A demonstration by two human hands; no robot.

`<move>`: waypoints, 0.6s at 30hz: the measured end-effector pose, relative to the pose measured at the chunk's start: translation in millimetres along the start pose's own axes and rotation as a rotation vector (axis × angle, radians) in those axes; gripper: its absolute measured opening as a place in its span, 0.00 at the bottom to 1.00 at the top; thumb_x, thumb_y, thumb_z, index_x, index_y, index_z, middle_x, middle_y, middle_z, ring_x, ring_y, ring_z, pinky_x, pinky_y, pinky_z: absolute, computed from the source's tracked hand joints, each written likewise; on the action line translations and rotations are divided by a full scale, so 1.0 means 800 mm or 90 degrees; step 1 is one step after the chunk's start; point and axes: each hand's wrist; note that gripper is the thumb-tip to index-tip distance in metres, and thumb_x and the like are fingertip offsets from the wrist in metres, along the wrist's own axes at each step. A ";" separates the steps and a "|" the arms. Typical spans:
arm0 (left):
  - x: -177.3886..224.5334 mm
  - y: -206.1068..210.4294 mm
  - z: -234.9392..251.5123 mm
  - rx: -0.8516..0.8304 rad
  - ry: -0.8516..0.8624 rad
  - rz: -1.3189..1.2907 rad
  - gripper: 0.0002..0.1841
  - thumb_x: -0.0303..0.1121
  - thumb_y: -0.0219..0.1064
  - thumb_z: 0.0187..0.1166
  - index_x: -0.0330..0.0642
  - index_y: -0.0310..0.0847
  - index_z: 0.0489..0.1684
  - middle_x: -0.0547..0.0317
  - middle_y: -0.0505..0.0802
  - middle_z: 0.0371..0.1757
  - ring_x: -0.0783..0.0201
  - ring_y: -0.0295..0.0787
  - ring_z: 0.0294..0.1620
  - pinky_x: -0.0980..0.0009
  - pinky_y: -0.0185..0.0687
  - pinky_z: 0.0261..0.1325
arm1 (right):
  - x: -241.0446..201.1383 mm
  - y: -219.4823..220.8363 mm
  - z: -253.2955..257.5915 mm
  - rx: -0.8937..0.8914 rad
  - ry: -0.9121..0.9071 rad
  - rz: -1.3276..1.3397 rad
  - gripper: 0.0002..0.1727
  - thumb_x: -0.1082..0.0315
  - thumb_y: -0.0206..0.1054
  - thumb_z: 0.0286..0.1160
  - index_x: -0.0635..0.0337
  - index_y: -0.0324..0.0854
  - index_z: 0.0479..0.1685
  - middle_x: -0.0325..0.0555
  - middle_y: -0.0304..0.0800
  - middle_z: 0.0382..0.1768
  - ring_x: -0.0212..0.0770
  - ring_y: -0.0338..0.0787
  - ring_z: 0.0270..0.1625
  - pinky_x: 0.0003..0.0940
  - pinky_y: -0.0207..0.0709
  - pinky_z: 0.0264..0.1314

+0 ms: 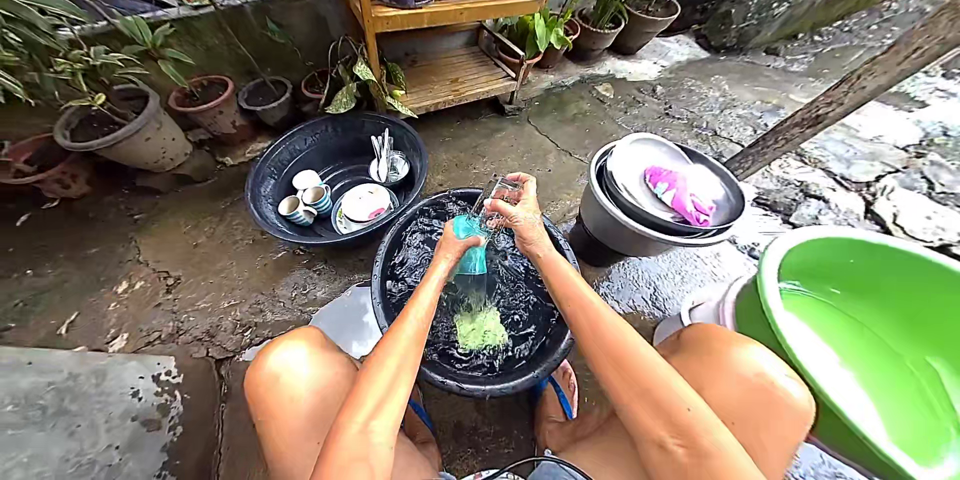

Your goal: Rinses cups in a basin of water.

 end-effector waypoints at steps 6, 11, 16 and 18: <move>0.043 -0.002 -0.032 0.052 0.044 0.027 0.45 0.33 0.79 0.72 0.33 0.55 0.88 0.27 0.81 0.73 0.40 0.82 0.72 0.46 0.76 0.76 | -0.021 0.001 -0.015 0.002 -0.077 -0.126 0.50 0.77 0.79 0.59 0.55 0.56 0.87 0.62 0.86 0.59 0.51 0.91 0.49 0.51 0.86 0.51; 0.017 0.009 -0.016 0.048 0.097 -0.014 0.47 0.35 0.76 0.72 0.35 0.49 0.90 0.32 0.80 0.74 0.47 0.86 0.65 0.51 0.86 0.65 | -0.103 -0.086 -0.048 0.027 -0.142 -0.264 0.53 0.67 0.83 0.62 0.49 0.56 0.93 0.60 0.89 0.60 0.57 0.89 0.56 0.58 0.83 0.57; -0.023 0.021 0.009 0.055 -0.109 -0.157 0.34 0.47 0.61 0.85 0.50 0.55 0.89 0.40 0.79 0.74 0.47 0.82 0.64 0.44 0.80 0.59 | -0.177 -0.280 -0.091 0.174 -0.165 -0.364 0.45 0.71 0.84 0.54 0.64 0.71 0.80 0.60 0.90 0.59 0.49 0.91 0.57 0.51 0.84 0.63; -0.043 0.024 0.018 0.057 -0.144 -0.219 0.29 0.50 0.57 0.87 0.48 0.60 0.84 0.46 0.79 0.72 0.52 0.80 0.64 0.47 0.79 0.60 | -0.182 -0.371 -0.122 0.275 -0.059 -0.464 0.45 0.71 0.85 0.53 0.64 0.70 0.79 0.63 0.89 0.61 0.55 0.91 0.60 0.56 0.84 0.65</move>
Point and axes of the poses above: each hand's wrist, its own z-axis towards the middle knuckle, its own y-axis out of the palm, x = y × z
